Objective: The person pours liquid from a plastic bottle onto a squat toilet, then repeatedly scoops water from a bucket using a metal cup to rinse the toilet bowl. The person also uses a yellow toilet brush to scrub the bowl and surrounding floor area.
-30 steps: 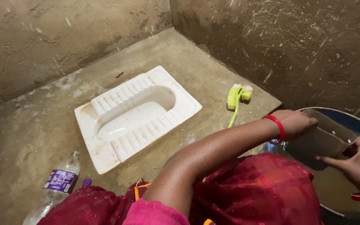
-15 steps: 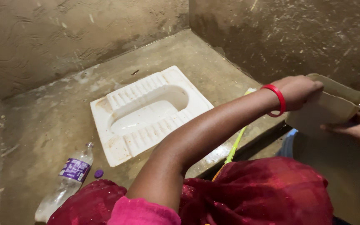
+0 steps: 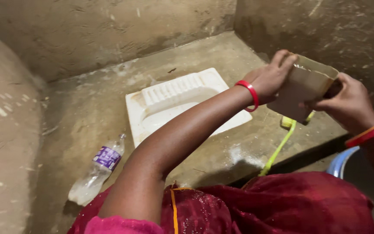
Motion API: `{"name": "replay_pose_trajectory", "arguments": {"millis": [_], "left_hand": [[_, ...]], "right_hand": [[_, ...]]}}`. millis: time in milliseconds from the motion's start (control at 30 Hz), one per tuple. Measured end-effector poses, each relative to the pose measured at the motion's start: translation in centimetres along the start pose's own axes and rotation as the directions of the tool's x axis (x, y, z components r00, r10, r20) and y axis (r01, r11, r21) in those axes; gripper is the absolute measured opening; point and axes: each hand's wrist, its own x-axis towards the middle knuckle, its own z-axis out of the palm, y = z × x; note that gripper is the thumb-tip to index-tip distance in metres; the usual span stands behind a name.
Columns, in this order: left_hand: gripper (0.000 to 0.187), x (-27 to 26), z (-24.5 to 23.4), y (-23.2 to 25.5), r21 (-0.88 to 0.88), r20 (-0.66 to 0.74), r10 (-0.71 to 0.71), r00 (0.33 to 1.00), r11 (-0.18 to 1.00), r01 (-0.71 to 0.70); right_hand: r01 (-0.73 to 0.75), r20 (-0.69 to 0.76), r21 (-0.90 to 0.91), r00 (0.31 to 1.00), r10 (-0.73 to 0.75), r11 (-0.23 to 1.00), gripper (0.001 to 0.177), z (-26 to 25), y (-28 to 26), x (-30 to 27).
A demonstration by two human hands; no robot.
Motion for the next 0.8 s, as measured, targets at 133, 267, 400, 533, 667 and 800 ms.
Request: {"name": "replay_pose_trajectory", "arguments": {"millis": [133,267,400,533,667,800], "left_hand": [[0.096,-3.5,-3.4,-2.5,-0.009,-0.078,-0.174,0.982,0.985,0.174],[0.109,-6.0,-6.3,-5.3,-0.004,-0.213,-0.213,0.954,0.976,0.217],[0.115,-7.4,-8.9,-7.6,0.011,-0.239,-0.361,0.901,0.927,0.374],[0.115,-9.3,-11.6,-9.5,-0.083,-0.269,-0.471,0.840,0.881,0.466],[0.114,-11.4,-13.2,-11.5,-0.084,-0.368,-0.463,0.806,0.880,0.468],[0.098,-13.2,-13.6,-14.1,-0.118,-0.323,-0.596,0.735,0.796,0.594]], "right_hand": [[0.043,0.059,-0.033,0.997,-0.041,0.999,0.080,3.7,-1.6,4.0],[0.106,0.096,-0.051,0.990,-0.101,0.993,0.075,7.9,-3.6,7.4],[0.145,0.144,-0.010,0.979,-0.142,0.989,0.073,11.8,-5.5,10.1],[0.114,0.206,0.066,0.971,-0.126,0.991,0.069,15.3,-7.4,11.9],[0.125,0.240,0.062,0.961,-0.136,0.990,0.066,18.3,-9.1,13.2],[0.138,0.269,0.058,0.952,-0.148,0.989,0.063,21.1,-10.7,14.4]]}}
